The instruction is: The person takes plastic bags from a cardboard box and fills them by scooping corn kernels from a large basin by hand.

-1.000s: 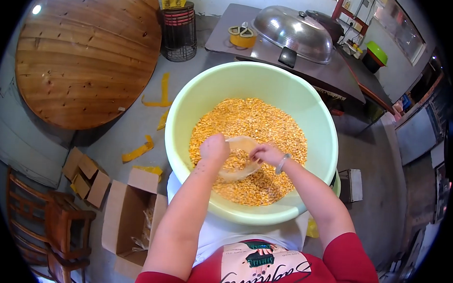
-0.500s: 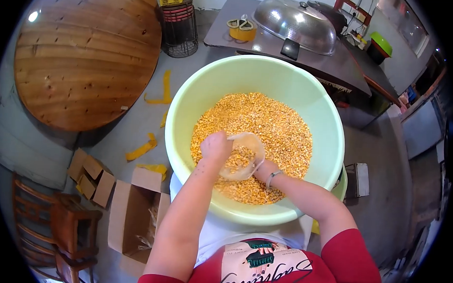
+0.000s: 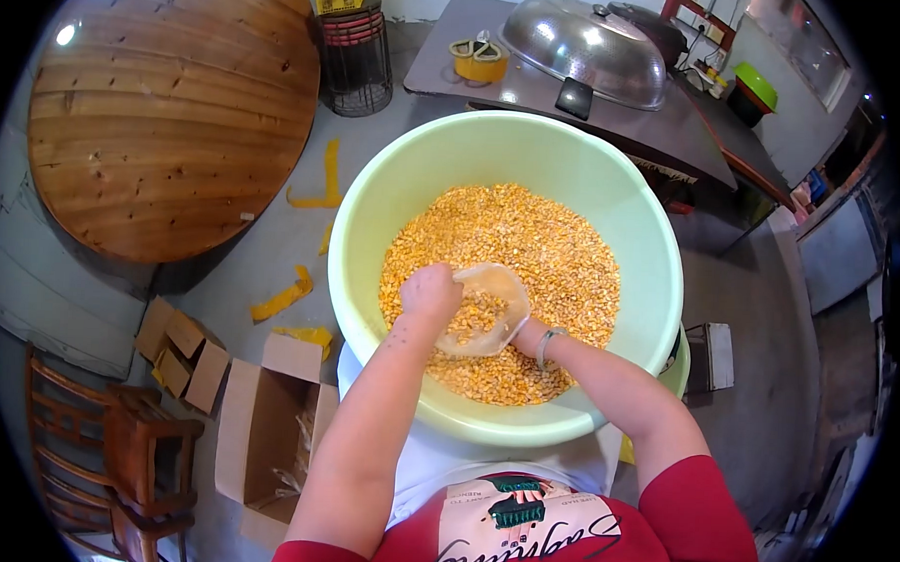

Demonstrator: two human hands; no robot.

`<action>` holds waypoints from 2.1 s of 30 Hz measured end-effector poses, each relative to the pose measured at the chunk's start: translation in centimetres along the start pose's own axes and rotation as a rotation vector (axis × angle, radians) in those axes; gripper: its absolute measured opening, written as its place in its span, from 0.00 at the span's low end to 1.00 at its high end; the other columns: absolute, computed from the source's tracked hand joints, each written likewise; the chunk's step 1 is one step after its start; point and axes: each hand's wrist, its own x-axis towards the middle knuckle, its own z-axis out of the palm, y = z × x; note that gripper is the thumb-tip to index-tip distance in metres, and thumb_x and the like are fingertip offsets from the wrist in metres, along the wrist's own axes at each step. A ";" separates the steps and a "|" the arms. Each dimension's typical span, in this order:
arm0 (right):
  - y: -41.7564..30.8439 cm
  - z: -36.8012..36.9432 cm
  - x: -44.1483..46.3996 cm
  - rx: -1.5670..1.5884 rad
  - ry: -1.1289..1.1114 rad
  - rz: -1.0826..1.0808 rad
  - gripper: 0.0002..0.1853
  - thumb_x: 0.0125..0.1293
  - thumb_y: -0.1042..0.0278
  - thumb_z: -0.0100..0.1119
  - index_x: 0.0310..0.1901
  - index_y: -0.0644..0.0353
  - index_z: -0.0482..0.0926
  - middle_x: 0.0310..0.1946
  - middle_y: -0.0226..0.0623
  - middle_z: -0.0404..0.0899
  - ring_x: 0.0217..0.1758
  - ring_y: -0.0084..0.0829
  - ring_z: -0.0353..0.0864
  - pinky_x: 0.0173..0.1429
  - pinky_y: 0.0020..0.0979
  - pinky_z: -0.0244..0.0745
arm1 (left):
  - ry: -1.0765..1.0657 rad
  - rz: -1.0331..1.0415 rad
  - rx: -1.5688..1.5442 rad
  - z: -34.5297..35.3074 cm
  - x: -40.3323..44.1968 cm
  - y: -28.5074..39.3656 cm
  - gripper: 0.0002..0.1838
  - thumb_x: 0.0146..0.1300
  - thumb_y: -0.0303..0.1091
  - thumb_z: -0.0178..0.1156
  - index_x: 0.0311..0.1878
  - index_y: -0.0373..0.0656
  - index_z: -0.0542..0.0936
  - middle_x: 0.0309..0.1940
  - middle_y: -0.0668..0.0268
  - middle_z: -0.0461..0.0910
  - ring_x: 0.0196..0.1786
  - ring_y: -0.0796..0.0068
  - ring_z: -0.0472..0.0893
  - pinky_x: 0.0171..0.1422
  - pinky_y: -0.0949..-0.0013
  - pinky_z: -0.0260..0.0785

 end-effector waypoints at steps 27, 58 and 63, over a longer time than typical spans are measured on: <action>-2.8 -1.7 7.3 0.423 0.180 0.513 0.08 0.62 0.64 0.53 0.35 0.59 0.75 0.22 0.30 0.70 0.24 0.26 0.70 0.25 0.31 0.69 | -0.087 -0.011 -0.065 -0.2 0.1 0.3 0.11 0.54 0.34 0.50 0.35 0.42 0.80 0.34 0.55 0.80 0.39 0.57 0.79 0.44 0.60 0.71; 0.8 -5.4 -2.1 -0.346 0.008 0.327 0.12 0.53 0.58 0.56 0.34 0.55 0.80 0.35 0.44 0.80 0.39 0.41 0.79 0.42 0.36 0.73 | -0.108 0.065 0.011 0.9 0.1 -0.3 0.10 0.51 0.40 0.57 0.30 0.45 0.81 0.31 0.57 0.79 0.38 0.58 0.79 0.42 0.59 0.71; -1.9 -2.7 -2.5 -0.406 -0.110 0.383 0.19 0.57 0.50 0.48 0.37 0.58 0.80 0.38 0.48 0.79 0.42 0.45 0.78 0.46 0.38 0.72 | -0.104 0.085 -0.041 0.3 0.0 0.1 0.08 0.49 0.33 0.55 0.30 0.43 0.80 0.31 0.56 0.79 0.38 0.57 0.79 0.43 0.59 0.71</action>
